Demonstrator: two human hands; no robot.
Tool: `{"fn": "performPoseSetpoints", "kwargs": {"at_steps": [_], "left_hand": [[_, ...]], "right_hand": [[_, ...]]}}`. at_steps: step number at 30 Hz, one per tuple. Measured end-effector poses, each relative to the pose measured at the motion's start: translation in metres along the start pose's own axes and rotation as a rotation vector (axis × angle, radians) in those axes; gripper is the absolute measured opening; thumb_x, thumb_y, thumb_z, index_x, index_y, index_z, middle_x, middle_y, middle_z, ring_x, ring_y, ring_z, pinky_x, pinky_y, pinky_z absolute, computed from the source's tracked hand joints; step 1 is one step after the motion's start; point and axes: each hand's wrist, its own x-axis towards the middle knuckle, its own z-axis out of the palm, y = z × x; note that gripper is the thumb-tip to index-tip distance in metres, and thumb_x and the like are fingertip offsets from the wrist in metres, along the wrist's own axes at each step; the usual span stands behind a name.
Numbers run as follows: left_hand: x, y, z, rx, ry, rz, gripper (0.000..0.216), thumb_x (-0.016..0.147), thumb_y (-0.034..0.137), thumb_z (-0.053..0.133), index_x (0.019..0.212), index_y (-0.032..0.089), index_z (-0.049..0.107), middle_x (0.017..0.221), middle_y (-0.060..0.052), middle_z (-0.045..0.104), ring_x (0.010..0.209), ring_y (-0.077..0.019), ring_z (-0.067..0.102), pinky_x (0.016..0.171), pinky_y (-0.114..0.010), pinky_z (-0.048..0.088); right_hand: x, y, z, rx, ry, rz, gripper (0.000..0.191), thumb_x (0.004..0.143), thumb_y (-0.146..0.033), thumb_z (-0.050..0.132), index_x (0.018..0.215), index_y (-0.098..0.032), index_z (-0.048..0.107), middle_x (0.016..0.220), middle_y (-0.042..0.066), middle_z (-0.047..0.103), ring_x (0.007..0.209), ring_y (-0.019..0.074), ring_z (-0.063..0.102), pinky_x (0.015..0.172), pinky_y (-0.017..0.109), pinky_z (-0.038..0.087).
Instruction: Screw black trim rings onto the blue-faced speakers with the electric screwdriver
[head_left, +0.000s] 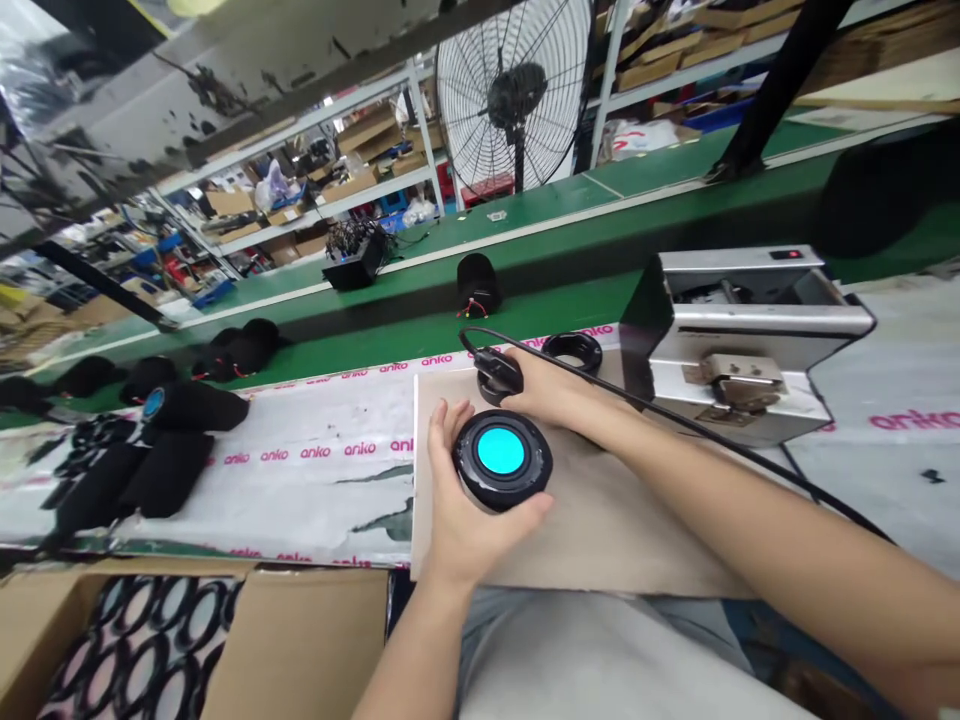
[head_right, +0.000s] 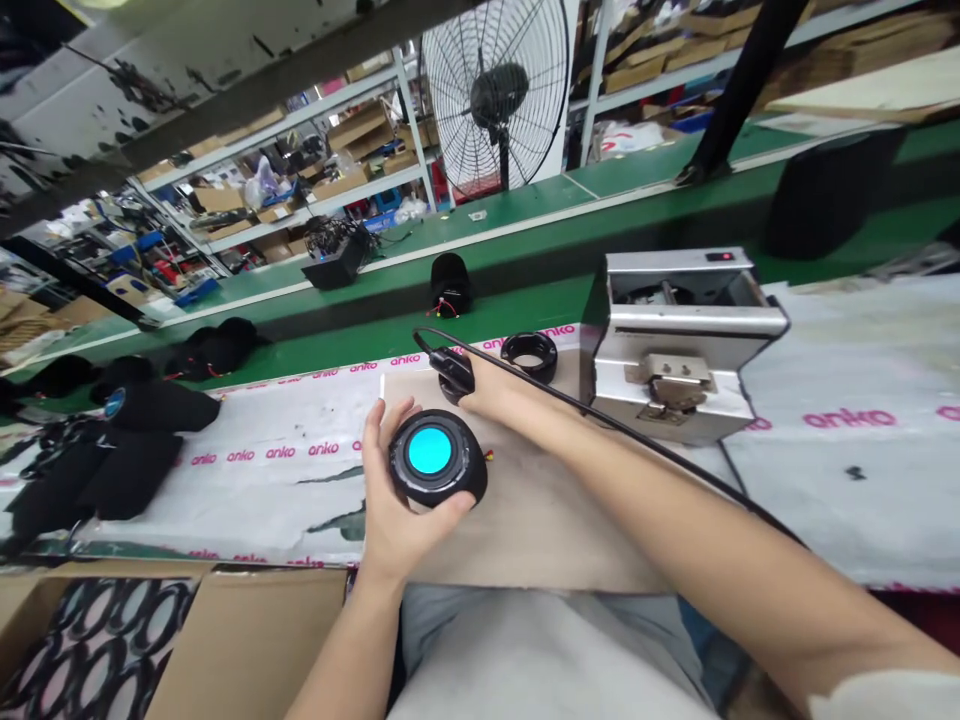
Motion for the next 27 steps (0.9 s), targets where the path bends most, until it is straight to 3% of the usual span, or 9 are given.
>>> {"fn": "performPoseSetpoints", "kwargs": {"at_steps": [4, 6, 9, 12, 15, 18, 21, 24, 27], "left_hand": [[-0.014, -0.002, 0.010, 0.095, 0.114, 0.013, 0.094, 0.079, 0.047, 0.094, 0.158, 0.026, 0.047, 0.162, -0.019, 0.058, 0.153, -0.0408, 0.060, 0.127, -0.058, 0.051], [-0.021, -0.003, 0.016, 0.138, 0.158, 0.036, 0.096, 0.082, 0.048, 0.092, 0.161, 0.024, 0.043, 0.163, -0.021, 0.056, 0.155, -0.0416, 0.058, 0.127, -0.058, 0.051], [-0.027, -0.005, 0.024, 0.183, 0.170, 0.051, 0.102, 0.082, 0.051, 0.091, 0.164, 0.022, 0.038, 0.162, -0.023, 0.056, 0.152, -0.0419, 0.061, 0.124, -0.058, 0.056], [-0.025, -0.007, 0.024, 0.192, 0.164, 0.121, 0.097, 0.084, 0.051, 0.089, 0.163, 0.021, 0.041, 0.154, -0.022, 0.063, 0.142, -0.0396, 0.069, 0.116, -0.054, 0.062], [-0.015, -0.011, 0.016, 0.139, 0.118, 0.237, 0.090, 0.089, 0.052, 0.083, 0.163, 0.020, 0.045, 0.147, -0.020, 0.068, 0.135, -0.0373, 0.074, 0.112, -0.051, 0.065], [-0.003, -0.017, 0.007, 0.025, -0.045, 0.305, 0.086, 0.090, 0.058, 0.080, 0.160, 0.019, 0.049, 0.144, -0.019, 0.069, 0.131, -0.0377, 0.075, 0.111, -0.051, 0.065], [0.003, -0.021, 0.002, -0.020, -0.165, 0.256, 0.093, 0.087, 0.061, 0.084, 0.162, 0.022, 0.046, 0.149, -0.020, 0.066, 0.136, -0.0403, 0.072, 0.116, -0.056, 0.062], [0.001, -0.020, 0.003, 0.006, -0.194, 0.229, 0.104, 0.081, 0.058, 0.093, 0.165, 0.028, 0.040, 0.155, -0.018, 0.060, 0.141, -0.0405, 0.067, 0.120, -0.058, 0.058], [-0.006, -0.014, 0.006, 0.032, -0.202, 0.252, 0.113, 0.079, 0.051, 0.096, 0.171, 0.033, 0.033, 0.162, -0.017, 0.054, 0.149, -0.0413, 0.061, 0.124, -0.061, 0.054]], "right_hand": [[-0.001, -0.001, -0.005, 0.015, 0.029, 0.051, 0.053, 0.100, -0.032, 0.079, 0.147, -0.015, 0.063, 0.139, 0.014, 0.069, 0.120, 0.0237, 0.071, 0.108, 0.047, 0.063], [-0.013, -0.004, -0.016, 0.054, 0.050, 0.068, 0.065, 0.094, -0.032, 0.083, 0.151, -0.017, 0.058, 0.135, 0.014, 0.072, 0.103, 0.0228, 0.077, 0.097, 0.042, 0.066], [-0.046, -0.005, -0.037, 0.147, 0.047, 0.065, 0.072, 0.086, -0.049, 0.085, 0.147, -0.022, 0.058, 0.101, 0.006, 0.078, 0.060, 0.0186, 0.071, 0.065, 0.035, 0.062], [-0.081, 0.001, -0.053, 0.246, 0.073, -0.015, 0.074, 0.073, -0.066, 0.088, 0.130, -0.025, 0.065, 0.066, -0.003, 0.067, 0.044, 0.0187, 0.061, 0.046, 0.031, 0.048], [-0.101, 0.008, -0.054, 0.363, 0.034, -0.046, 0.069, 0.070, -0.071, 0.085, 0.119, -0.026, 0.067, 0.055, -0.004, 0.060, 0.042, 0.0191, 0.057, 0.042, 0.029, 0.041], [-0.108, 0.007, -0.046, 0.407, -0.012, 0.007, 0.068, 0.071, -0.067, 0.082, 0.123, -0.026, 0.067, 0.064, -0.002, 0.068, 0.049, 0.0204, 0.063, 0.048, 0.031, 0.049], [-0.115, 0.004, -0.038, 0.246, 0.126, 0.004, 0.062, 0.069, -0.066, 0.081, 0.117, -0.027, 0.073, 0.083, 0.002, 0.077, 0.064, 0.0241, 0.071, 0.055, 0.034, 0.054], [-0.126, 0.005, -0.031, 0.108, 0.241, -0.050, 0.056, 0.073, -0.068, 0.079, 0.113, -0.029, 0.075, 0.089, 0.003, 0.079, 0.072, 0.0265, 0.074, 0.058, 0.037, 0.058], [-0.138, 0.009, -0.022, -0.021, 0.329, -0.194, 0.054, 0.085, -0.063, 0.077, 0.130, -0.034, 0.071, 0.118, 0.001, 0.081, 0.091, 0.0277, 0.080, 0.069, 0.040, 0.065]]}}
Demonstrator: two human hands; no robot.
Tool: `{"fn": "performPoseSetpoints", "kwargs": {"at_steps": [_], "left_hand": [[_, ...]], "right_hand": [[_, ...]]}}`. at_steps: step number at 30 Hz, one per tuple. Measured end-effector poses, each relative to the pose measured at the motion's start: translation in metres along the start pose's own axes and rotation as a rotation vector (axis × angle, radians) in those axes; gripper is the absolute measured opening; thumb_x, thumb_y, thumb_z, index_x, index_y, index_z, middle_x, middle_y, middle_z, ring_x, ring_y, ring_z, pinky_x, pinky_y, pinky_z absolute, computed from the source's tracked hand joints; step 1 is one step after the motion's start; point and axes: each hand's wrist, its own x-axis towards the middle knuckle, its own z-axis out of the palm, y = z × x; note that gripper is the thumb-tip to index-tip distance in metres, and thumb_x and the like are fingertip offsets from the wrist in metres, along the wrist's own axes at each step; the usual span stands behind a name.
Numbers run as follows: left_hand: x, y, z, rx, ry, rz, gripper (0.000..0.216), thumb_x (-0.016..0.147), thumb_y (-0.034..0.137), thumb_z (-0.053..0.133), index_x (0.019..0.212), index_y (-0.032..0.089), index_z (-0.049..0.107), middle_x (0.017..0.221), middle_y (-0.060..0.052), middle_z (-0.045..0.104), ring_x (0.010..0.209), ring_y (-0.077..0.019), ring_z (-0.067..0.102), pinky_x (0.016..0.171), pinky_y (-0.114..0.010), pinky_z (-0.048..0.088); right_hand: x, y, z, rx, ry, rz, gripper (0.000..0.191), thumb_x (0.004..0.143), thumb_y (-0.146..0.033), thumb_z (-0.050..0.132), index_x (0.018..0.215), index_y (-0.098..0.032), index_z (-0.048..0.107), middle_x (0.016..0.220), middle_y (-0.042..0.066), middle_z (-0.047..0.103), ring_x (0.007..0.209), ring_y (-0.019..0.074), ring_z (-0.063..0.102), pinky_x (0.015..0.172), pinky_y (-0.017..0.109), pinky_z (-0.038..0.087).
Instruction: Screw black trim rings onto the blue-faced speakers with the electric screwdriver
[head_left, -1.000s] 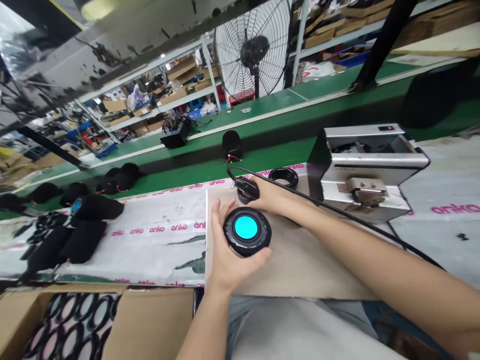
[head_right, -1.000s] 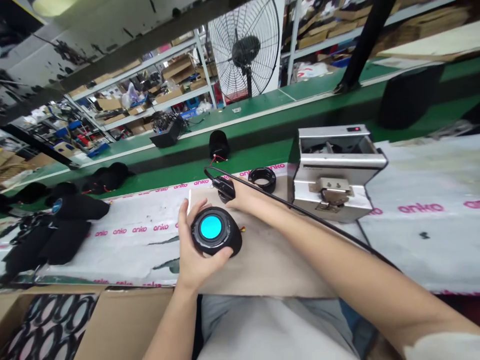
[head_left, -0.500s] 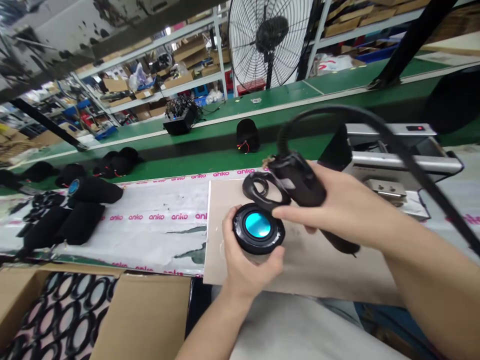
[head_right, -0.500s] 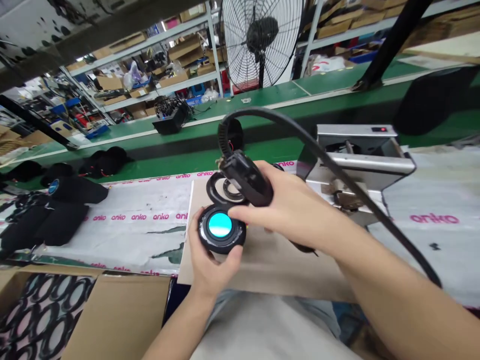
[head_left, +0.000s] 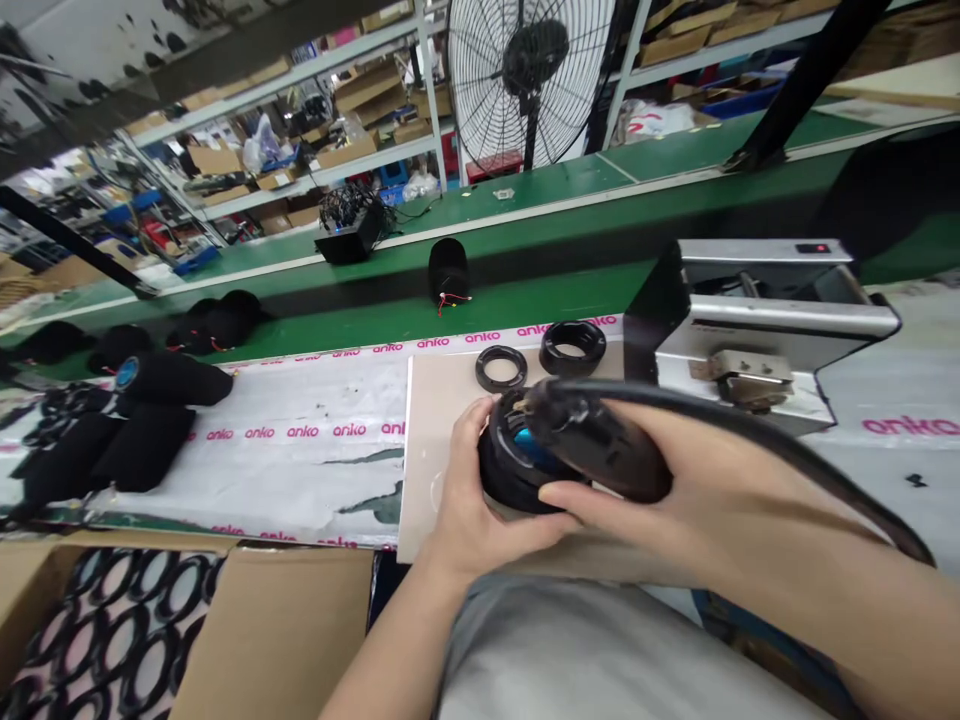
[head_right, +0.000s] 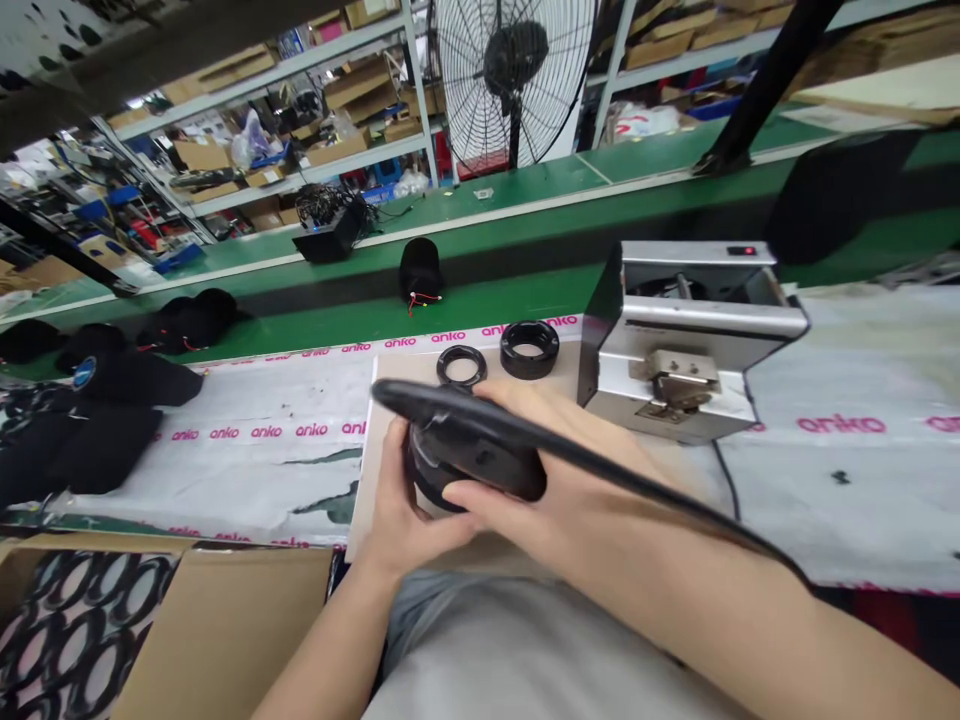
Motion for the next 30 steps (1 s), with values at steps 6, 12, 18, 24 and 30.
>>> {"fn": "performPoseSetpoints", "kwargs": {"at_steps": [6, 12, 18, 24, 30], "left_hand": [[0.000, 0.013, 0.005, -0.024, 0.025, -0.025, 0.122, 0.089, 0.048, 0.087, 0.179, 0.032, 0.006, 0.166, -0.019, 0.051, 0.152, -0.0406, 0.060, 0.126, -0.061, 0.051], [0.010, 0.011, -0.006, -0.008, 0.028, 0.012, 0.119, 0.090, 0.045, 0.086, 0.179, 0.031, 0.008, 0.158, -0.019, 0.056, 0.145, -0.0376, 0.065, 0.124, -0.057, 0.053], [0.007, 0.011, -0.001, -0.012, 0.061, -0.060, 0.140, 0.074, 0.050, 0.102, 0.177, 0.042, 0.008, 0.163, -0.017, 0.051, 0.147, -0.0397, 0.064, 0.122, -0.058, 0.054], [0.008, 0.031, 0.013, 0.045, 0.237, -0.372, 0.138, 0.063, 0.057, 0.107, 0.172, 0.042, 0.023, 0.157, -0.013, 0.055, 0.147, -0.0382, 0.063, 0.125, -0.056, 0.050], [0.005, 0.038, 0.009, 0.079, 0.266, -0.464, 0.123, 0.065, 0.044, 0.106, 0.167, 0.035, 0.038, 0.158, -0.013, 0.060, 0.145, -0.0369, 0.066, 0.123, -0.051, 0.053]], "right_hand": [[0.000, 0.004, -0.010, -0.083, -0.055, -0.020, 0.075, 0.073, -0.062, 0.091, 0.142, -0.043, 0.068, 0.124, -0.002, 0.079, 0.095, 0.0301, 0.080, 0.069, 0.040, 0.066], [0.055, 0.005, -0.035, 0.421, -0.531, -0.097, 0.082, 0.066, -0.059, 0.097, 0.141, -0.032, 0.074, 0.129, 0.000, 0.077, 0.115, 0.0281, 0.075, 0.089, 0.031, 0.067], [0.068, 0.006, -0.021, 0.422, -0.546, -0.147, 0.070, 0.076, -0.052, 0.089, 0.139, -0.026, 0.073, 0.130, 0.004, 0.076, 0.116, 0.0282, 0.073, 0.104, 0.039, 0.064], [0.061, 0.011, -0.024, 0.403, -0.499, -0.051, 0.076, 0.067, -0.045, 0.095, 0.138, -0.030, 0.072, 0.113, 0.000, 0.076, 0.113, 0.0280, 0.074, 0.102, 0.037, 0.065], [0.077, 0.020, -0.035, 0.503, -0.490, -0.177, 0.081, 0.073, -0.053, 0.095, 0.144, -0.023, 0.070, 0.126, 0.003, 0.076, 0.132, 0.0265, 0.070, 0.122, 0.038, 0.057]]}}
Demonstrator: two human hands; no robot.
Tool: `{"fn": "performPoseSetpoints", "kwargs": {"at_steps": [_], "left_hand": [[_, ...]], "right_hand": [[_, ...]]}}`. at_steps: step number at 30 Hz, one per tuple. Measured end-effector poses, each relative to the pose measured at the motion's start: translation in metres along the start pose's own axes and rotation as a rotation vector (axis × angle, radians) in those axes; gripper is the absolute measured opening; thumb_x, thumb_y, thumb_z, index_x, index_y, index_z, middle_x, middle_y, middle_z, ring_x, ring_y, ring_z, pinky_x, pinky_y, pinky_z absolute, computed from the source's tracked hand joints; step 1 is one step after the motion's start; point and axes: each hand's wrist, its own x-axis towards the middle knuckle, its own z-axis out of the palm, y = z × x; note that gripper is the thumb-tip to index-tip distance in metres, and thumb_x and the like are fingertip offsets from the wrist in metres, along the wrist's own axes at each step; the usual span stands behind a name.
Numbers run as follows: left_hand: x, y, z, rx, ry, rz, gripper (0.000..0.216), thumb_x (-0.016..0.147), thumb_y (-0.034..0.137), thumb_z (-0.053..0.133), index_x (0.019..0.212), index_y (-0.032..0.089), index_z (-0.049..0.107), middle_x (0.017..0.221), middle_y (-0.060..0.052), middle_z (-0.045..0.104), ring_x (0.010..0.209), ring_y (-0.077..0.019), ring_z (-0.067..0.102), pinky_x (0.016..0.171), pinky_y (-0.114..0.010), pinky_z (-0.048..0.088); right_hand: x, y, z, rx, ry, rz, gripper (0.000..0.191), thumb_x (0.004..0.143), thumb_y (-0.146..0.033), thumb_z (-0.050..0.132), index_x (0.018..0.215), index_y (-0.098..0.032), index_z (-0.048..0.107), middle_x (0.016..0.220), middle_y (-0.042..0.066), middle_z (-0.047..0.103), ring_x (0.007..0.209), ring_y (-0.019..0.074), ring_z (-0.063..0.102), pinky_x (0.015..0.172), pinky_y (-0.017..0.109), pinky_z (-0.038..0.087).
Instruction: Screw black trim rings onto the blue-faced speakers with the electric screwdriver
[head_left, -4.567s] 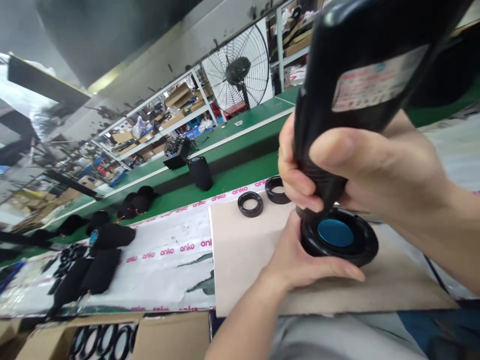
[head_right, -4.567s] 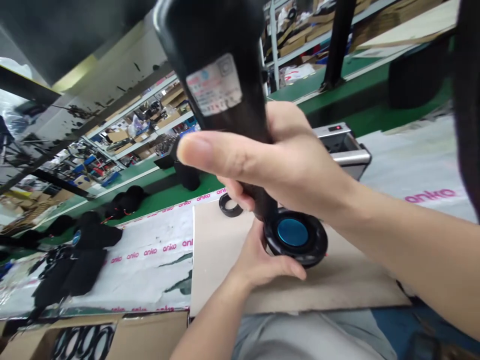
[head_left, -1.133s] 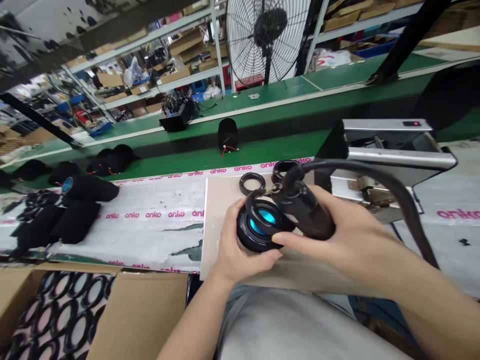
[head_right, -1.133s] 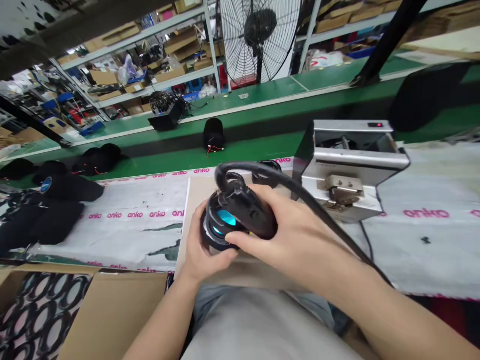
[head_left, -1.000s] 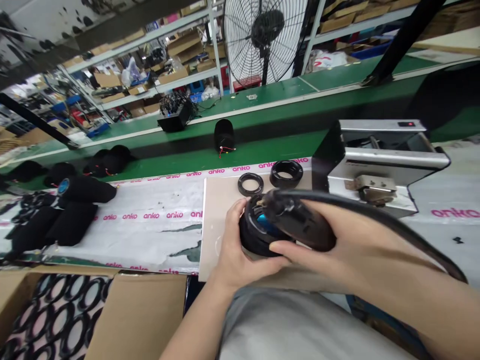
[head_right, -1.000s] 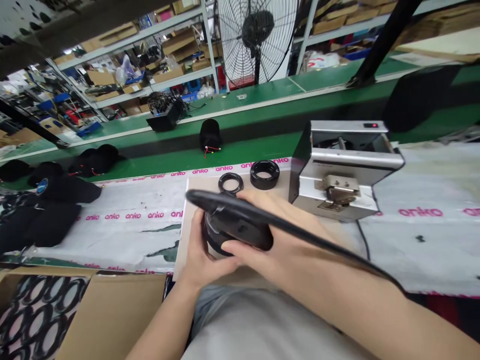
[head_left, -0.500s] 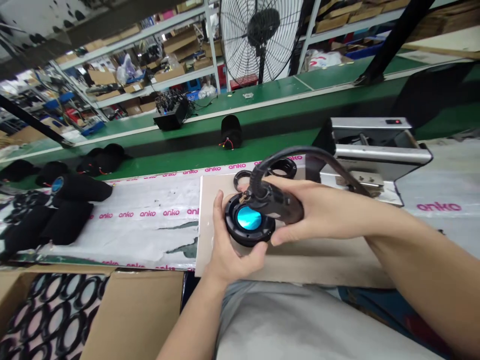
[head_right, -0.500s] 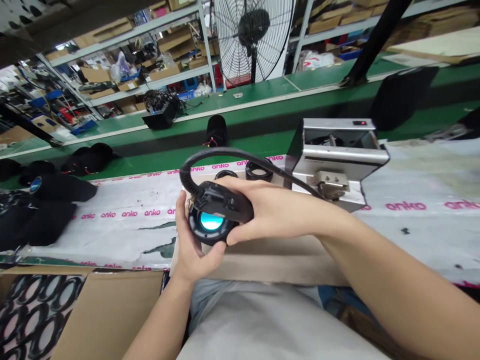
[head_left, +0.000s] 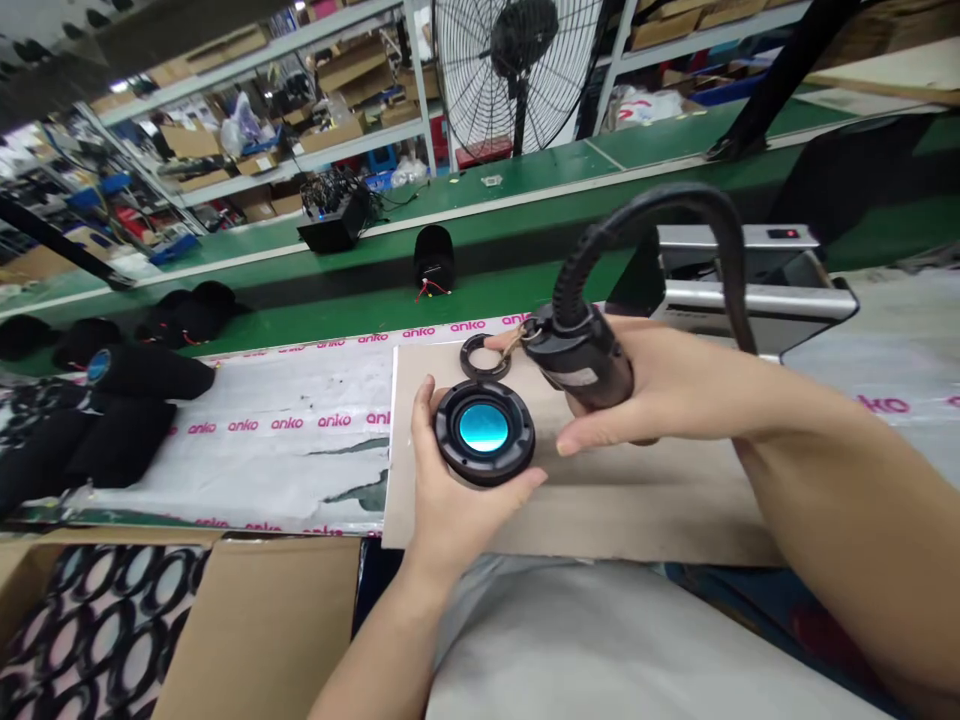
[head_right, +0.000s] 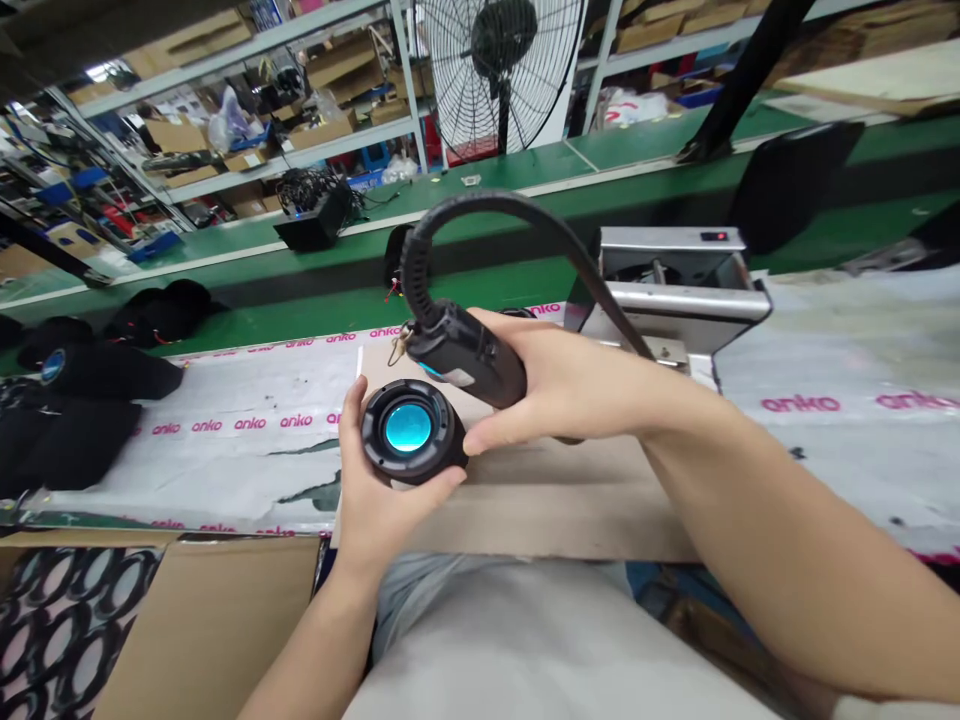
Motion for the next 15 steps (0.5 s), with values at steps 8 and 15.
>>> {"fn": "performPoseSetpoints", "kwargs": {"at_steps": [8, 15], "left_hand": [[0.022, -0.008, -0.016, -0.113, -0.266, 0.111, 0.105, 0.066, 0.038, 0.103, 0.157, 0.028, 0.051, 0.156, -0.016, 0.067, 0.143, -0.0385, 0.069, 0.119, -0.053, 0.059], [0.022, -0.012, -0.014, -0.128, -0.203, 0.141, 0.117, 0.067, 0.043, 0.103, 0.164, 0.029, 0.039, 0.160, -0.017, 0.060, 0.149, -0.0381, 0.064, 0.123, -0.053, 0.054]], "right_hand": [[0.018, -0.002, 0.008, -0.127, -0.248, -0.123, 0.077, 0.081, -0.039, 0.091, 0.152, -0.026, 0.067, 0.132, 0.003, 0.077, 0.120, 0.0238, 0.075, 0.110, 0.033, 0.061], [0.003, -0.003, 0.011, 0.003, 0.053, -0.004, 0.083, 0.066, -0.053, 0.098, 0.140, -0.023, 0.074, 0.134, 0.008, 0.076, 0.117, 0.0312, 0.076, 0.096, 0.038, 0.069]]}}
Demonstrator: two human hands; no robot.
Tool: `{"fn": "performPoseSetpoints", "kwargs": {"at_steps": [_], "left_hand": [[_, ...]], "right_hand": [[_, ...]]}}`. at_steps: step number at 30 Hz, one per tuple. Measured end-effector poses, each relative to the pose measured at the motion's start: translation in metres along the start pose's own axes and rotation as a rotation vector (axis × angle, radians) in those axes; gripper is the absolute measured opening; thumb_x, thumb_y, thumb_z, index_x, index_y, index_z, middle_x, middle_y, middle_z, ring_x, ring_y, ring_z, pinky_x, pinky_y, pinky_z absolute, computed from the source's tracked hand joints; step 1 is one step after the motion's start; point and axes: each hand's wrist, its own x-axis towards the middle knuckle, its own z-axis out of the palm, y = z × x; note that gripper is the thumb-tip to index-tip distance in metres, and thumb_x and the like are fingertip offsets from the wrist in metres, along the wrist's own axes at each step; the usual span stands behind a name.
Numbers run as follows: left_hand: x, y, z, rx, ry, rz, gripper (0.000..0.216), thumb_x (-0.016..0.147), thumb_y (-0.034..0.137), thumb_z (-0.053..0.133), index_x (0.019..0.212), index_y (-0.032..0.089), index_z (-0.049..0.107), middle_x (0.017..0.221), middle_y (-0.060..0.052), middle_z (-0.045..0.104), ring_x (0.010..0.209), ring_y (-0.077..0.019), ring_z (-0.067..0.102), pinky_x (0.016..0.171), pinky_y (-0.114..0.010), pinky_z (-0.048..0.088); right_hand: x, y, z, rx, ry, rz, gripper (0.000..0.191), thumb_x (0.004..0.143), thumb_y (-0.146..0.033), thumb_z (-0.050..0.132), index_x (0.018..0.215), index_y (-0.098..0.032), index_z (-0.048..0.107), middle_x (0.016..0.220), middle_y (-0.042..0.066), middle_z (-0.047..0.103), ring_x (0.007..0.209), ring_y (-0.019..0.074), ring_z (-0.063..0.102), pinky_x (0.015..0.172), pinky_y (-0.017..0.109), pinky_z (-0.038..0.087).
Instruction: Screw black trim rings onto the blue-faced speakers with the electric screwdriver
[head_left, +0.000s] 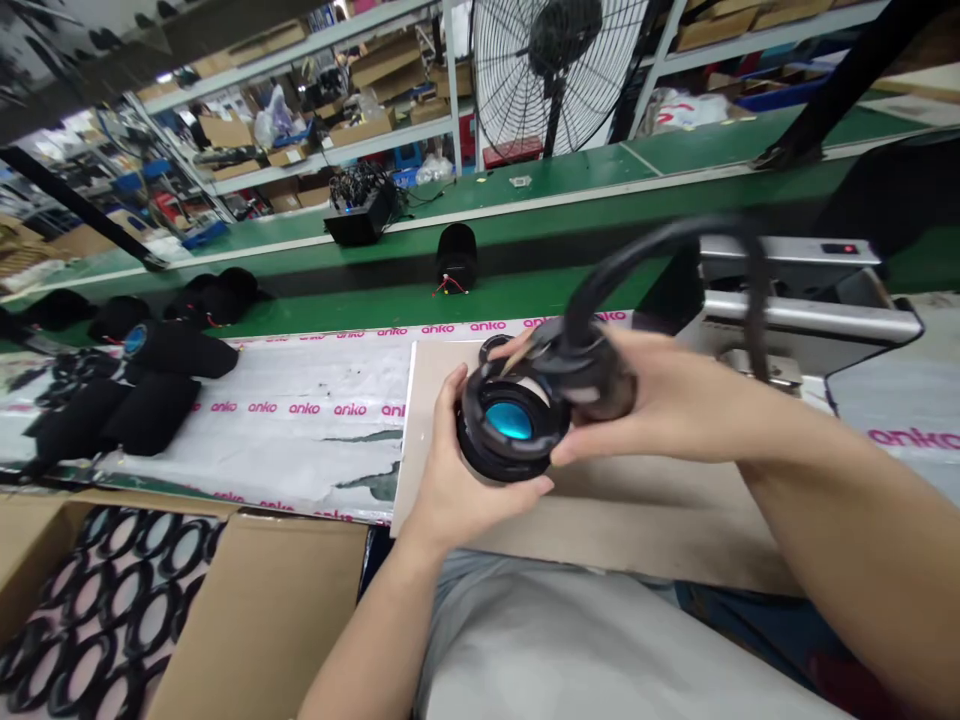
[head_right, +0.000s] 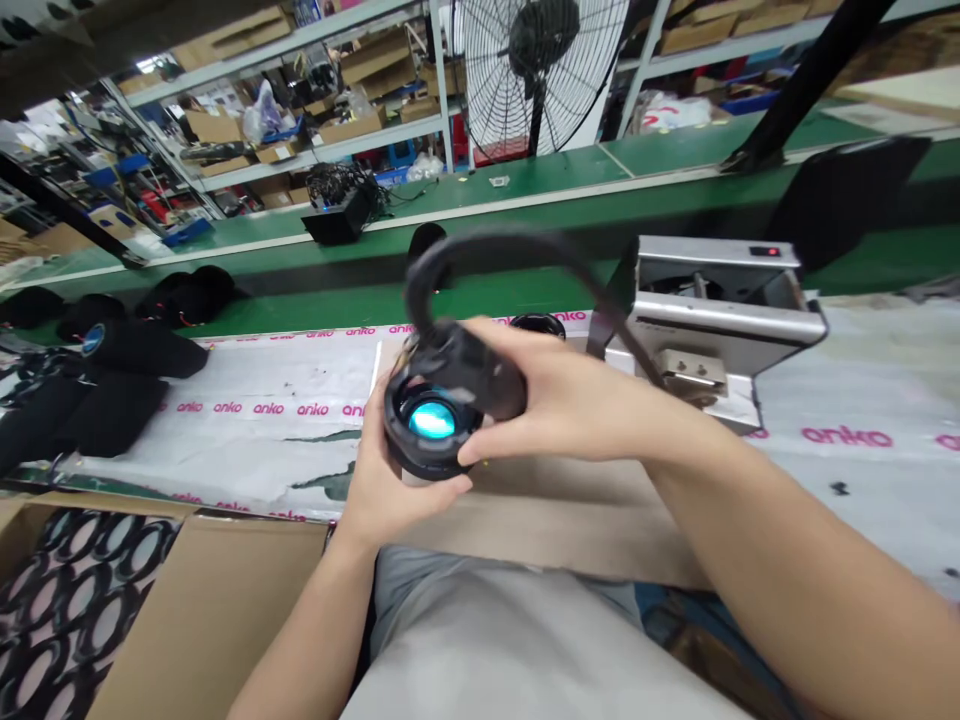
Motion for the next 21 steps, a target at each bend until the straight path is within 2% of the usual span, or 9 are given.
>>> {"fn": "performPoseSetpoints", "kwargs": {"at_steps": [2, 4, 5, 7, 9, 12, 16, 18, 21], "left_hand": [[-0.002, 0.000, 0.002, 0.000, 0.029, -0.013, 0.116, 0.068, 0.046, 0.102, 0.164, 0.030, 0.038, 0.157, -0.017, 0.061, 0.146, -0.0374, 0.065, 0.122, -0.053, 0.055], [-0.004, 0.001, 0.004, 0.002, 0.053, -0.047, 0.122, 0.065, 0.052, 0.105, 0.164, 0.030, 0.038, 0.153, -0.016, 0.063, 0.142, -0.0373, 0.068, 0.118, -0.052, 0.058], [-0.005, 0.002, 0.005, 0.011, 0.067, -0.072, 0.127, 0.060, 0.055, 0.107, 0.164, 0.030, 0.038, 0.151, -0.016, 0.064, 0.140, -0.0380, 0.069, 0.116, -0.053, 0.059], [-0.006, 0.005, 0.007, 0.051, 0.093, -0.112, 0.134, 0.052, 0.058, 0.110, 0.163, 0.030, 0.041, 0.151, -0.017, 0.064, 0.139, -0.0404, 0.070, 0.113, -0.054, 0.061], [-0.005, 0.009, 0.007, 0.108, 0.083, -0.093, 0.123, 0.055, 0.055, 0.110, 0.159, 0.030, 0.048, 0.152, -0.016, 0.066, 0.140, -0.0412, 0.070, 0.113, -0.055, 0.061], [0.000, 0.010, 0.003, 0.184, 0.026, 0.050, 0.098, 0.070, 0.044, 0.103, 0.154, 0.028, 0.055, 0.152, -0.014, 0.069, 0.139, -0.0381, 0.072, 0.114, -0.053, 0.062], [0.010, 0.004, -0.009, 0.260, -0.025, 0.249, 0.097, 0.074, 0.047, 0.099, 0.158, 0.027, 0.053, 0.154, -0.016, 0.070, 0.139, -0.0386, 0.072, 0.116, -0.053, 0.062], [0.014, 0.000, -0.015, 0.273, -0.071, 0.253, 0.097, 0.074, 0.045, 0.099, 0.158, 0.027, 0.054, 0.155, -0.016, 0.069, 0.140, -0.0396, 0.072, 0.118, -0.054, 0.061], [0.016, -0.003, -0.019, 0.193, -0.154, 0.155, 0.108, 0.074, 0.045, 0.100, 0.166, 0.028, 0.046, 0.160, -0.017, 0.066, 0.146, -0.0417, 0.068, 0.123, -0.058, 0.057]], "right_hand": [[-0.009, -0.001, -0.001, 0.101, 0.256, 0.078, 0.083, 0.060, -0.050, 0.102, 0.135, -0.026, 0.075, 0.137, 0.009, 0.075, 0.101, 0.0296, 0.079, 0.077, 0.036, 0.070], [-0.017, -0.001, 0.002, 0.225, 0.440, 0.164, 0.086, 0.058, -0.044, 0.103, 0.136, -0.029, 0.071, 0.140, 0.009, 0.074, 0.068, 0.0211, 0.074, 0.054, 0.034, 0.064], [-0.020, 0.000, 0.005, 0.293, 0.479, 0.206, 0.087, 0.059, -0.043, 0.103, 0.137, -0.030, 0.067, 0.139, 0.009, 0.074, 0.056, 0.0168, 0.068, 0.047, 0.034, 0.060], [-0.023, 0.004, 0.016, 0.424, 0.490, 0.281, 0.086, 0.062, -0.043, 0.102, 0.136, -0.030, 0.061, 0.131, 0.009, 0.075, 0.049, 0.0141, 0.064, 0.044, 0.033, 0.057], [-0.022, 0.008, 0.029, 0.541, 0.477, 0.340, 0.086, 0.061, -0.044, 0.103, 0.133, -0.027, 0.058, 0.121, 0.008, 0.076, 0.052, 0.0156, 0.067, 0.049, 0.033, 0.060], [-0.017, 0.016, 0.045, 0.655, 0.444, 0.385, 0.093, 0.055, -0.044, 0.105, 0.131, -0.024, 0.055, 0.103, 0.005, 0.076, 0.057, 0.0179, 0.070, 0.055, 0.033, 0.063], [-0.017, 0.019, 0.047, 0.581, 0.367, 0.374, 0.093, 0.057, -0.053, 0.103, 0.132, -0.023, 0.056, 0.086, 0.002, 0.074, 0.057, 0.0207, 0.070, 0.056, 0.035, 0.063], [-0.020, 0.014, 0.042, 0.368, 0.373, 0.352, 0.088, 0.058, -0.056, 0.101, 0.130, -0.024, 0.063, 0.094, 0.006, 0.078, 0.068, 0.0245, 0.074, 0.063, 0.039, 0.066], [-0.025, 0.002, 0.040, 0.023, 0.360, 0.265, 0.078, 0.062, -0.057, 0.097, 0.130, -0.028, 0.072, 0.127, 0.009, 0.078, 0.110, 0.0344, 0.078, 0.087, 0.044, 0.070]]}}
